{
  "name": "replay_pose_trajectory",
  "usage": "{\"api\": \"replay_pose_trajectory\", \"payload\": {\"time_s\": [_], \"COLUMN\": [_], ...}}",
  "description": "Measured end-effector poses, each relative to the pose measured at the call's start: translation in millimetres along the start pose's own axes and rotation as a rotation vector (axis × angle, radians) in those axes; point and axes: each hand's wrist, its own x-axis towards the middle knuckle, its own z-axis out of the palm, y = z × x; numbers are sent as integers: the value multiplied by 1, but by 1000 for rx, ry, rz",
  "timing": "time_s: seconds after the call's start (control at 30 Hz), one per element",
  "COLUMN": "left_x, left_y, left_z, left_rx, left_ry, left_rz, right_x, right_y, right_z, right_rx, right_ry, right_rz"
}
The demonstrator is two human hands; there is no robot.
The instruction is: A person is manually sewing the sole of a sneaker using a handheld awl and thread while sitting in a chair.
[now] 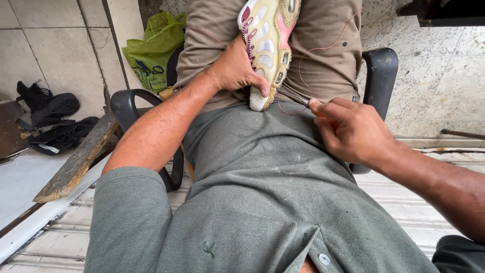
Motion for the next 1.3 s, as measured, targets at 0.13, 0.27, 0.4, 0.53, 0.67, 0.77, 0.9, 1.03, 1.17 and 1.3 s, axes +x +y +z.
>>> {"api": "replay_pose_trajectory", "payload": {"time_s": [0.13,0.27,0.4,0.53,0.67,0.77,0.9,1.03,1.17,1.3], "left_x": [1,1,1,2,2,2,2,-4,6,32], "left_y": [-1,-3,3,2,12,6,13,20,43,47], "left_z": [0,0,0,1,-1,1,1,7,-15,-20], "left_rx": [26,34,43,1,59,36,31,70,-151,-487], "left_ry": [14,23,4,14,4,11,11,38,-148,-653], "left_rz": [9,4,6,43,16,8,4,-58,-61,-13], "right_x": [-6,-4,-7,0,-7,2,-3,-4,-10,-27], "right_y": [8,0,4,4,7,-5,2,13,35,68], "right_z": [8,7,12,7,17,4,10,-10,-42,-40], "right_rx": [4,50,-240,-35,-342,96,-277,151,-44,-62], "right_ry": [-37,-22,-5,-43,-9,-44,25,-50,-185,-68], "right_rz": [152,63,14,39,-15,177,-12,114,138,-58]}}
